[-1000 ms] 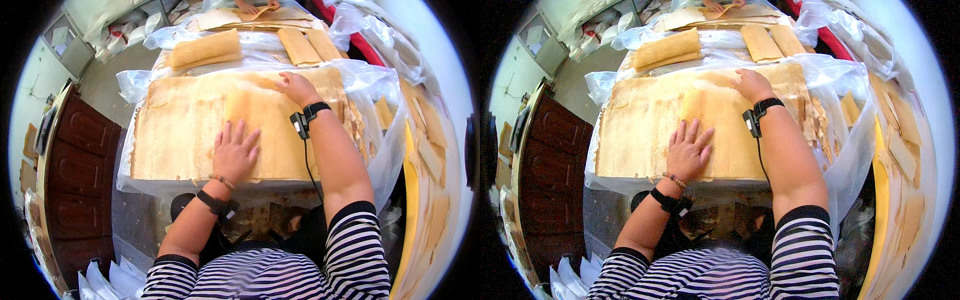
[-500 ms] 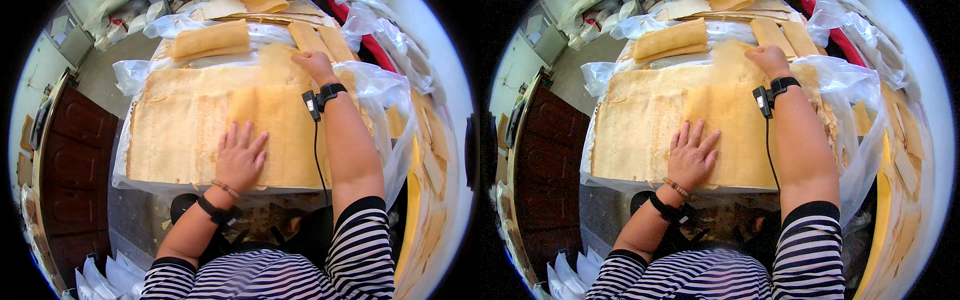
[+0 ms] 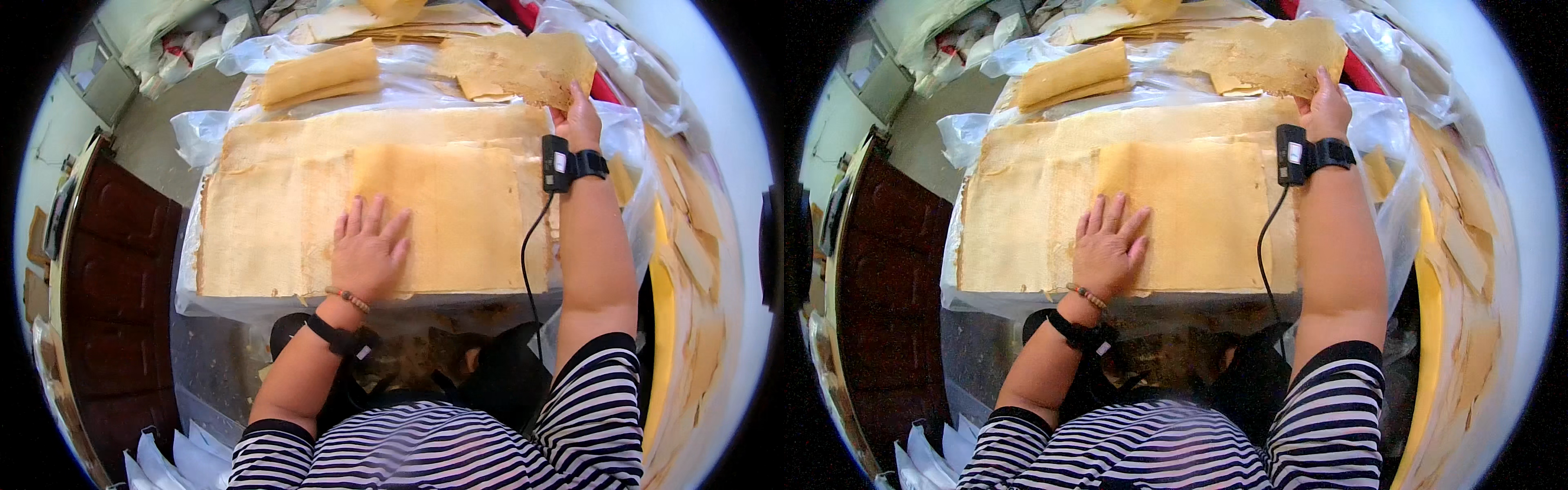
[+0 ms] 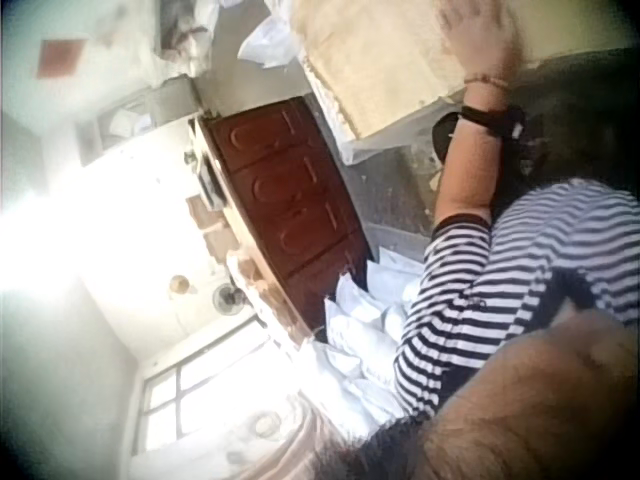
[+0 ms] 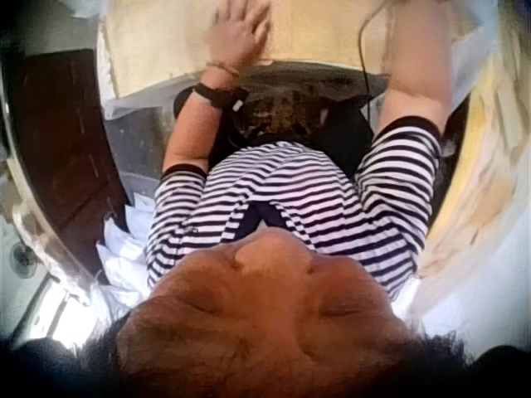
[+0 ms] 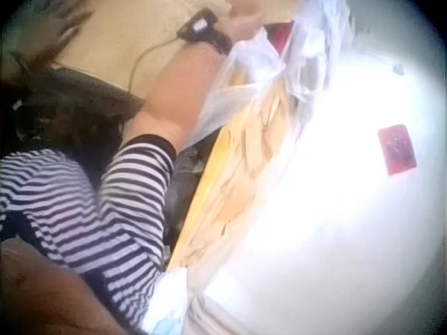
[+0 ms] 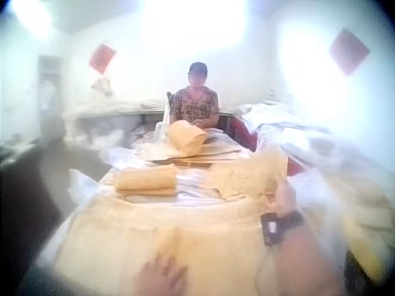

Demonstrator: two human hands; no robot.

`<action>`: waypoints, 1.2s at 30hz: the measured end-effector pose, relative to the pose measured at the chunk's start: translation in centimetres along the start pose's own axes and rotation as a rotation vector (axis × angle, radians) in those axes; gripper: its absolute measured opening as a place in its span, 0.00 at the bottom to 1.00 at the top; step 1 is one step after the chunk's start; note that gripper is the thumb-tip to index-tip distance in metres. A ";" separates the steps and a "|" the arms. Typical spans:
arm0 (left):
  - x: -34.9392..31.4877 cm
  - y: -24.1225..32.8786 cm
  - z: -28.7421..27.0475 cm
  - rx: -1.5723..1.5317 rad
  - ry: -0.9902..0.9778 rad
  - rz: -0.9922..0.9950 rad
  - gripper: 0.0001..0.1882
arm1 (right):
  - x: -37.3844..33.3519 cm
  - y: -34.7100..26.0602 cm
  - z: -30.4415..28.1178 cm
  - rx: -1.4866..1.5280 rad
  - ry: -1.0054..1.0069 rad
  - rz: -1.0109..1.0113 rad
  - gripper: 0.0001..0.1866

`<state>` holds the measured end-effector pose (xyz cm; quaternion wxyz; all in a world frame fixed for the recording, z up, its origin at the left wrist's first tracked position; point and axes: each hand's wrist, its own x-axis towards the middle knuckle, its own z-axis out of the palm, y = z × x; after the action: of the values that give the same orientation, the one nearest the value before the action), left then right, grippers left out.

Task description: The recorder sorts and stacks thin, brittle sheets of organic material, likely dried tofu skin or wood veneer, at a large table.

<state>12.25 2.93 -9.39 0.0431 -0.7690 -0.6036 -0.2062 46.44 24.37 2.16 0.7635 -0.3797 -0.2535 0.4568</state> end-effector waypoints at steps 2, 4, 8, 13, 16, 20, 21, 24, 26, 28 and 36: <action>-0.1 -0.2 0.3 0.045 -0.020 -0.001 0.25 | -1.6 -1.0 -2.6 0.043 -0.143 0.014 0.15; 0.6 -0.4 0.6 0.062 -0.017 0.011 0.25 | -3.9 -3.0 -4.3 0.088 0.031 0.051 0.15; 0.7 -1.1 0.2 0.099 -0.069 -0.010 0.26 | -8.7 -6.2 -9.3 -0.118 0.026 -0.196 0.16; 1.3 -1.1 0.5 0.084 -0.126 -0.001 0.26 | -9.3 -9.1 -15.0 -0.272 0.370 -0.350 0.21; 1.8 -2.0 -0.1 -0.018 -0.022 -0.047 0.27 | -10.2 -10.7 -15.7 -1.419 0.512 -0.669 0.34; 4.0 -1.3 -1.9 -0.106 -0.099 -0.412 0.35 | -17.7 -9.8 -12.4 -1.306 0.088 -0.738 0.27; 3.7 -1.8 -2.2 -0.109 -0.078 -0.453 0.37 | -20.4 -8.3 -12.3 -0.919 -0.115 -0.168 0.24; 4.6 -3.6 -2.0 -0.162 -0.136 -0.545 0.36 | -25.8 -5.4 -10.8 -0.594 -0.162 0.188 0.18; 6.3 -2.8 -2.4 -0.247 -0.313 -0.593 0.33 | -28.3 -2.4 -13.5 -0.492 -0.165 0.352 0.19; 7.2 -3.8 -2.2 -0.231 -0.357 -0.646 0.31 | -30.4 -0.8 -14.2 -0.427 -0.193 0.436 0.20; 2.8 4.0 -4.6 -0.145 -0.266 -0.015 0.37 | -30.3 1.7 -16.0 -0.076 0.093 0.716 0.21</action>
<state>15.31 3.01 -3.42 -0.0944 -0.7861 -0.5932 -0.1457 43.59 -7.63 -9.77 0.5513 -0.4929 -0.0861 0.6676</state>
